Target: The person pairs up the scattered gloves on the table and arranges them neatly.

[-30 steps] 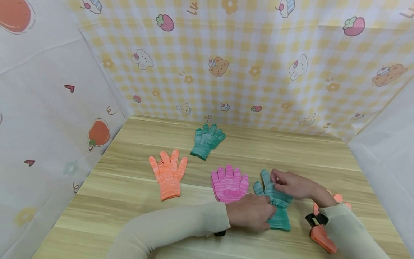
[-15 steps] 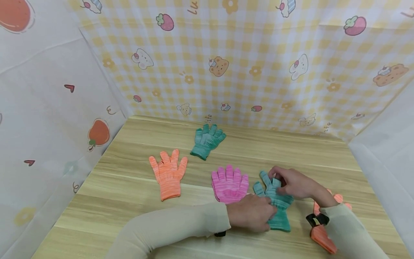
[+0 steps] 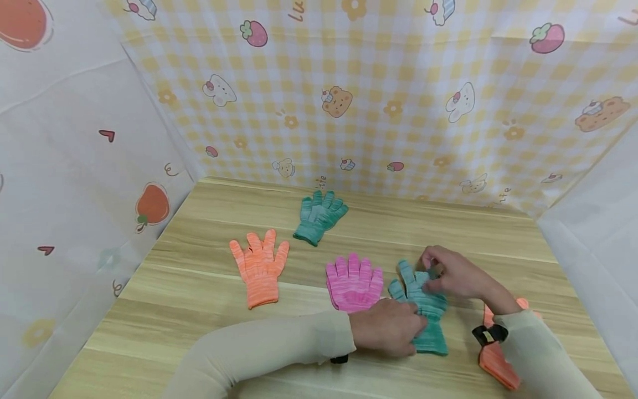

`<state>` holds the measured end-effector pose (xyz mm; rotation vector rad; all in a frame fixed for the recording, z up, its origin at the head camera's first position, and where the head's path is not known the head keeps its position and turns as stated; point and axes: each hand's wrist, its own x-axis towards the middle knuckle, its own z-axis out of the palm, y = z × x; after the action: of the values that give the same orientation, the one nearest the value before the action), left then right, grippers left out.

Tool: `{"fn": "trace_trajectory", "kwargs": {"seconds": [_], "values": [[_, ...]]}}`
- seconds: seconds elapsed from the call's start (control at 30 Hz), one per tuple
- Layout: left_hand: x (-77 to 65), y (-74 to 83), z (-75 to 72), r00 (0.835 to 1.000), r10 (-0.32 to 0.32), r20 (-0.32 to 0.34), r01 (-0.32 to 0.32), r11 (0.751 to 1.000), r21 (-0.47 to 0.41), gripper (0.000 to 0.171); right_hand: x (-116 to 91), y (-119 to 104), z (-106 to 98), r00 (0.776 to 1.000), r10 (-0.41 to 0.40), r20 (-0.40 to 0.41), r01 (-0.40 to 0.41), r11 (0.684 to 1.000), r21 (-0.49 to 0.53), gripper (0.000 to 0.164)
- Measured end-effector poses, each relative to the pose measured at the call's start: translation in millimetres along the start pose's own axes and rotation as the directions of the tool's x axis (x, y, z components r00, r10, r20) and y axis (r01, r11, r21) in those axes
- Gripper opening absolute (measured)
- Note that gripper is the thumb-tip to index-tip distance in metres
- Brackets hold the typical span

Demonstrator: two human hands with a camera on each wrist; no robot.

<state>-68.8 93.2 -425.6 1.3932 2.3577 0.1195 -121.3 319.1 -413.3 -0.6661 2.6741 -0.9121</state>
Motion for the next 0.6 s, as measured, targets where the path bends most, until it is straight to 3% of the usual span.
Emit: {"fn": "trace_trajectory", "kwargs": {"seconds": [0.13,0.43,0.6], "values": [[0.7,0.3,-0.2,1.000,-0.008,0.008,0.008,1.000,-0.006,0.019,1.1,7.2,-3.0,0.999,0.028,-0.020,-0.027,0.999,0.041,0.036],[-2.0,0.0,-3.5,1.000,-0.011,0.007,0.011,1.000,-0.002,0.021,-3.2,24.5,-6.1,0.988,0.152,-0.039,-0.154,0.986,-0.064,0.019],[-3.0,-0.6,-2.3,1.000,-0.006,-0.006,0.006,1.000,0.009,0.021,-5.1,32.8,-3.7,0.986,0.153,-0.068,-0.158,0.984,-0.083,0.011]]}}
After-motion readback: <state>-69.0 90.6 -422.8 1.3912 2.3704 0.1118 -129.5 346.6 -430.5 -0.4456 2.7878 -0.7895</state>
